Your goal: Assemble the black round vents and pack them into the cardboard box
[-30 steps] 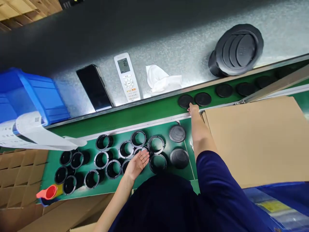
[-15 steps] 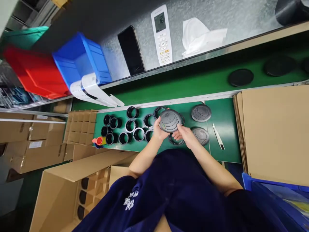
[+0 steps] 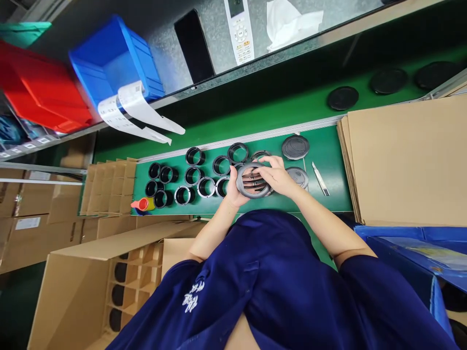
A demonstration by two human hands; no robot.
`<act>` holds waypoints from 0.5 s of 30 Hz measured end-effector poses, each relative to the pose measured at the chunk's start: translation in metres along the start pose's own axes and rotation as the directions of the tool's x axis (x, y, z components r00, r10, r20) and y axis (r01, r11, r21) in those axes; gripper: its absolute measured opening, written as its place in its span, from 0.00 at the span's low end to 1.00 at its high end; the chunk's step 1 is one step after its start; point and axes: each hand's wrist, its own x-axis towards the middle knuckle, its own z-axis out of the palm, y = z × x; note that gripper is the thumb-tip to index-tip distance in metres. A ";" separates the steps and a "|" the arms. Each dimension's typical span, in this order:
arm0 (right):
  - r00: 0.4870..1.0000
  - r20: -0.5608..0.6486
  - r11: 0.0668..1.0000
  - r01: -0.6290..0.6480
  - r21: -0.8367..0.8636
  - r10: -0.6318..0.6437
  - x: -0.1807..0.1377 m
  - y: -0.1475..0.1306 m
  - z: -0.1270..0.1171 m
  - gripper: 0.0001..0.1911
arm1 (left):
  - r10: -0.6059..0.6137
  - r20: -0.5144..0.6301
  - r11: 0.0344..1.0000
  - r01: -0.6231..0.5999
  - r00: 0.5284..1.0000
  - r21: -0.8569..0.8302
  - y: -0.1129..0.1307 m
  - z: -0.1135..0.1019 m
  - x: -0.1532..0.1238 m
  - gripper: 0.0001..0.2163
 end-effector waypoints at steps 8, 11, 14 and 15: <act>0.990 -0.027 0.979 -0.132 0.155 0.138 -0.020 -0.007 -0.006 0.41 | -0.102 -0.034 0.993 0.100 0.994 -0.059 -0.009 -0.009 -0.009 0.41; 0.989 -0.037 0.984 -0.135 0.115 0.140 -0.033 -0.004 0.005 0.41 | -0.123 -0.081 0.990 0.117 0.989 -0.081 -0.014 -0.016 -0.009 0.41; 0.998 0.052 1.000 -0.017 -0.014 0.018 -0.048 -0.002 0.024 0.36 | -0.133 -0.137 0.990 0.124 0.982 -0.072 -0.022 -0.030 -0.008 0.41; 0.992 0.118 0.998 0.042 -0.054 -0.035 -0.054 -0.001 0.031 0.35 | -0.139 -0.163 0.990 0.131 0.977 -0.059 -0.026 -0.036 -0.008 0.40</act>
